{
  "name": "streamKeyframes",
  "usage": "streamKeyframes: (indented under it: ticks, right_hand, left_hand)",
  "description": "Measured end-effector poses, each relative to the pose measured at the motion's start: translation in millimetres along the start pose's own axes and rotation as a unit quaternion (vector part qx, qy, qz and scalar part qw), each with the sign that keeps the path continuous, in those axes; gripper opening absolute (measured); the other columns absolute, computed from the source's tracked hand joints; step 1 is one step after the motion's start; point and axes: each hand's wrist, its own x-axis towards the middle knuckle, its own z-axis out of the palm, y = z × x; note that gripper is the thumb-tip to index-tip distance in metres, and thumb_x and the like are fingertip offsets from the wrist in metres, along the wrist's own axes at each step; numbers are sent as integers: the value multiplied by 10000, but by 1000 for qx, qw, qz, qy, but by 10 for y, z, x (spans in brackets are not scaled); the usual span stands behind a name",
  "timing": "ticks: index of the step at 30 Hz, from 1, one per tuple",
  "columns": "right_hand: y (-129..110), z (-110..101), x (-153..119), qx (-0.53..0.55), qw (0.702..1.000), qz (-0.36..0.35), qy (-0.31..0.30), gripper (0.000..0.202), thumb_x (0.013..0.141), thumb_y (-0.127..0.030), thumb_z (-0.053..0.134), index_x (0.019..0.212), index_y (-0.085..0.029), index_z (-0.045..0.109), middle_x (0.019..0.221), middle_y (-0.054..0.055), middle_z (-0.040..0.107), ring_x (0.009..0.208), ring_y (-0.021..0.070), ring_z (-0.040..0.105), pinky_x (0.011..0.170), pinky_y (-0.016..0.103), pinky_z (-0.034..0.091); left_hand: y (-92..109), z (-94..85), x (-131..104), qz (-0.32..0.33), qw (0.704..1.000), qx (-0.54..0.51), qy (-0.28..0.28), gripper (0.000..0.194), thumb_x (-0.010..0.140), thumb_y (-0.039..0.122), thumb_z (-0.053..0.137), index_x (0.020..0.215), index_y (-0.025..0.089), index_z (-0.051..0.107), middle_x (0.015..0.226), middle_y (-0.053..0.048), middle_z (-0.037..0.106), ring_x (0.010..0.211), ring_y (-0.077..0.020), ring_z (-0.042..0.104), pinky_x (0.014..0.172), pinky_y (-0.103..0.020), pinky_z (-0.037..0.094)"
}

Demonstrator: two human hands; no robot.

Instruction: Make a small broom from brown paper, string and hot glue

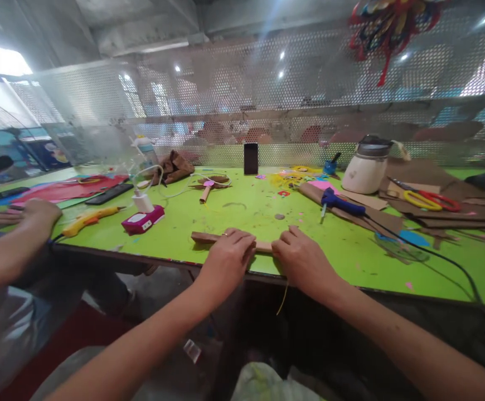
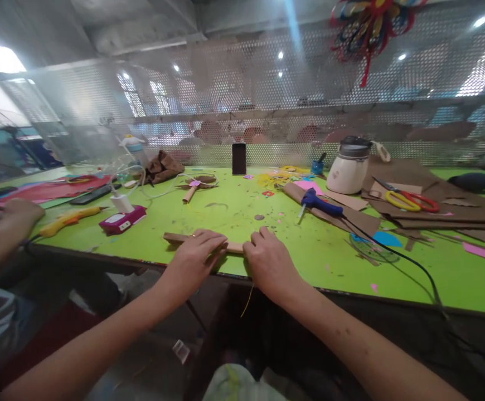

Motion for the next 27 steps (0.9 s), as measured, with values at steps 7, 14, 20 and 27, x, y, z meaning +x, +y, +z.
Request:
streamKeyframes:
  ticks: [7,14,20,27]
  right_hand:
    - [131,-4,20,108,994,-19,-25,203,883,-173,513,742,-141,656,725,71,551,770,195,439,676,312,347]
    - [214,8,-1,181,983,-27,-18,213,898,-225,499,810,-149,678,716,64,532,747,184,441,642,295,366]
    - [208,-44,-13,168,986,-15,-17,253,924,-221,449,872,-160,689,767,69,529,742,169,449,610,278,346]
    - [198,-114,58,80,995,-40,-33,256,894,-208,502,719,-176,686,706,57,524,747,179,407,635,319,242]
  left_hand:
    - [-247,159,23,59,997,-34,-24,185,889,212,494,905,140,664,848,-80,675,789,-178,550,748,-338,441]
    - [-387,53,192,109,985,-34,-126,215,893,200,478,884,164,690,802,-65,673,771,-162,559,719,-292,441]
    - [-400,30,214,139,980,-13,-142,247,898,152,437,914,150,684,792,-72,635,780,-166,547,703,-292,436]
    - [-312,32,117,81,989,38,-115,226,891,182,456,926,183,679,820,-57,538,771,-157,495,652,-274,414]
